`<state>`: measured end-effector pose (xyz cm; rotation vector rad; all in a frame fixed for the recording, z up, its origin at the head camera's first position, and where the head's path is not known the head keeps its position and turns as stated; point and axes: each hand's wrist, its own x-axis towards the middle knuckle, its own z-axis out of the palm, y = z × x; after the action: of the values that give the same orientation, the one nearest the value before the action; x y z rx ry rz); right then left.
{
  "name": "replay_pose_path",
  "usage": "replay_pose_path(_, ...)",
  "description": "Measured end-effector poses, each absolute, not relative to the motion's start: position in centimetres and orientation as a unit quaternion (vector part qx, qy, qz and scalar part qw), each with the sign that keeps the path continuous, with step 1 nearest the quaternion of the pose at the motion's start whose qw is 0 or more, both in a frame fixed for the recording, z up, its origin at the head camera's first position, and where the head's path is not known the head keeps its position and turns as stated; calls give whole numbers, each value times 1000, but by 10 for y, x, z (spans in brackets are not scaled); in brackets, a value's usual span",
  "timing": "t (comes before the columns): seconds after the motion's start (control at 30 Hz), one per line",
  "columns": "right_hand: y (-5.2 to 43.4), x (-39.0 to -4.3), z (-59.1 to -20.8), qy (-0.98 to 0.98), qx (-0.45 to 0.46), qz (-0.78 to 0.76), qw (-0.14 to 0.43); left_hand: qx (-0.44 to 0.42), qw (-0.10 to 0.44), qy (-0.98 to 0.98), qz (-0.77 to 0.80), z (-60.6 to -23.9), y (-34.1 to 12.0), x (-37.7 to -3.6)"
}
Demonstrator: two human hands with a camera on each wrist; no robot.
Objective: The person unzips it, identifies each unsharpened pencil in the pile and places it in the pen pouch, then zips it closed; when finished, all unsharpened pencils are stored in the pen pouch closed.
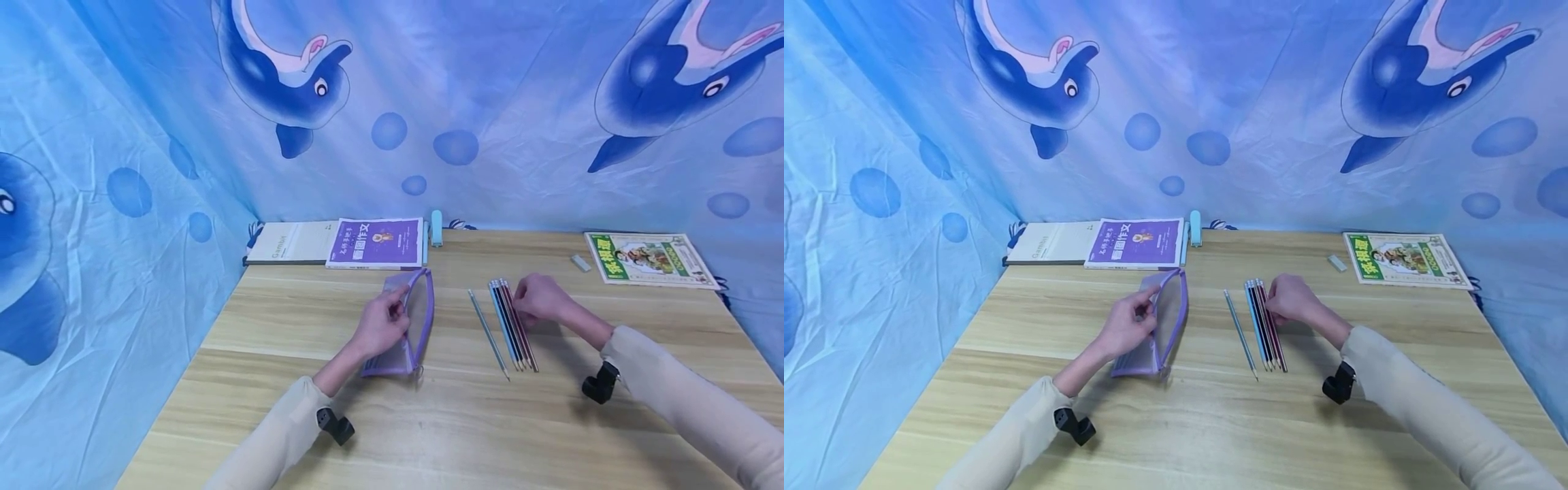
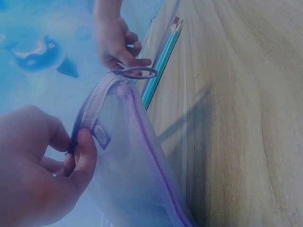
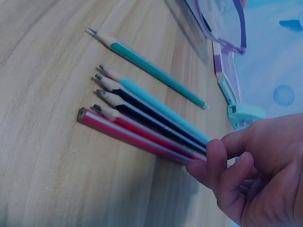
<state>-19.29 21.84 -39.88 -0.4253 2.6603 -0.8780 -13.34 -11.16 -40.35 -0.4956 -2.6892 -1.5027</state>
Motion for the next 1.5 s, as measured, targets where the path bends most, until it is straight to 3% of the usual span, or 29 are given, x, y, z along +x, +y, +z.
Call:
replay_pose_path(0.97, 223, -198, -415, 926, -140, -302, 179, -154, 12, -865, -477, -407, -110, -135)
replay_pose_path(1.5, 217, -201, -417, 962, -113, -203, 141, -153, 8, -863, -482, -408, -110, -135)
